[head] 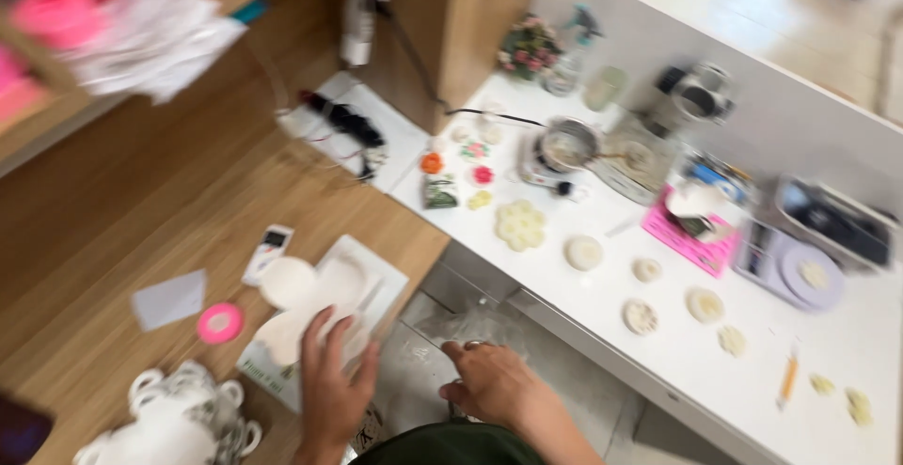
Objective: The person organizes and packages small items, placing them into a green box and then moving the box to a shelf containing similar items.
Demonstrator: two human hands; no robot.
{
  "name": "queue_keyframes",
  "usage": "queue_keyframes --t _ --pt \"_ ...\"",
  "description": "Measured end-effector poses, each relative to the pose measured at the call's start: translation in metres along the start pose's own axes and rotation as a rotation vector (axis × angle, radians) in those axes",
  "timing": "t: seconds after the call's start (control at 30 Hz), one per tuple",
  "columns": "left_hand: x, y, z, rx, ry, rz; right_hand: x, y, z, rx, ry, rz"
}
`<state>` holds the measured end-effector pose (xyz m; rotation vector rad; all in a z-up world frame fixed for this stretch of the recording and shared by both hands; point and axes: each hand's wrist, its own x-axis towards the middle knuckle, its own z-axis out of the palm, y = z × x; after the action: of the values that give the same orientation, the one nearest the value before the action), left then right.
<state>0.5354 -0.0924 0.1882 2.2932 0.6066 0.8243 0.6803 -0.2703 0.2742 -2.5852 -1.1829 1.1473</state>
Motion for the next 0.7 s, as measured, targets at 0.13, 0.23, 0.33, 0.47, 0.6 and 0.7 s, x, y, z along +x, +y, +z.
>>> queue_keyframes --t 0.13,0.23,0.33,0.47,0.6,0.7 --pt "-0.007 -0.024 0.009 -0.049 0.087 -0.032 -0.024 0.026 -0.014 0.099 0.023 0.031" --pt "-0.008 -0.066 0.023 -0.040 0.131 -0.001 -0.041 0.068 -0.025 0.158 0.016 0.203" --pt "-0.003 -0.085 0.039 -0.021 0.123 0.051 -0.054 0.147 -0.008 0.213 0.074 0.398" --pt "0.012 -0.085 0.066 0.061 0.005 0.049 -0.089 0.244 0.024 0.301 0.182 0.631" --pt "0.024 -0.072 0.110 0.086 -0.121 0.103 -0.128 0.303 0.038 0.425 0.262 0.802" --pt "0.021 -0.015 0.141 0.013 -0.134 0.123 -0.124 0.376 0.076 0.638 0.484 0.822"
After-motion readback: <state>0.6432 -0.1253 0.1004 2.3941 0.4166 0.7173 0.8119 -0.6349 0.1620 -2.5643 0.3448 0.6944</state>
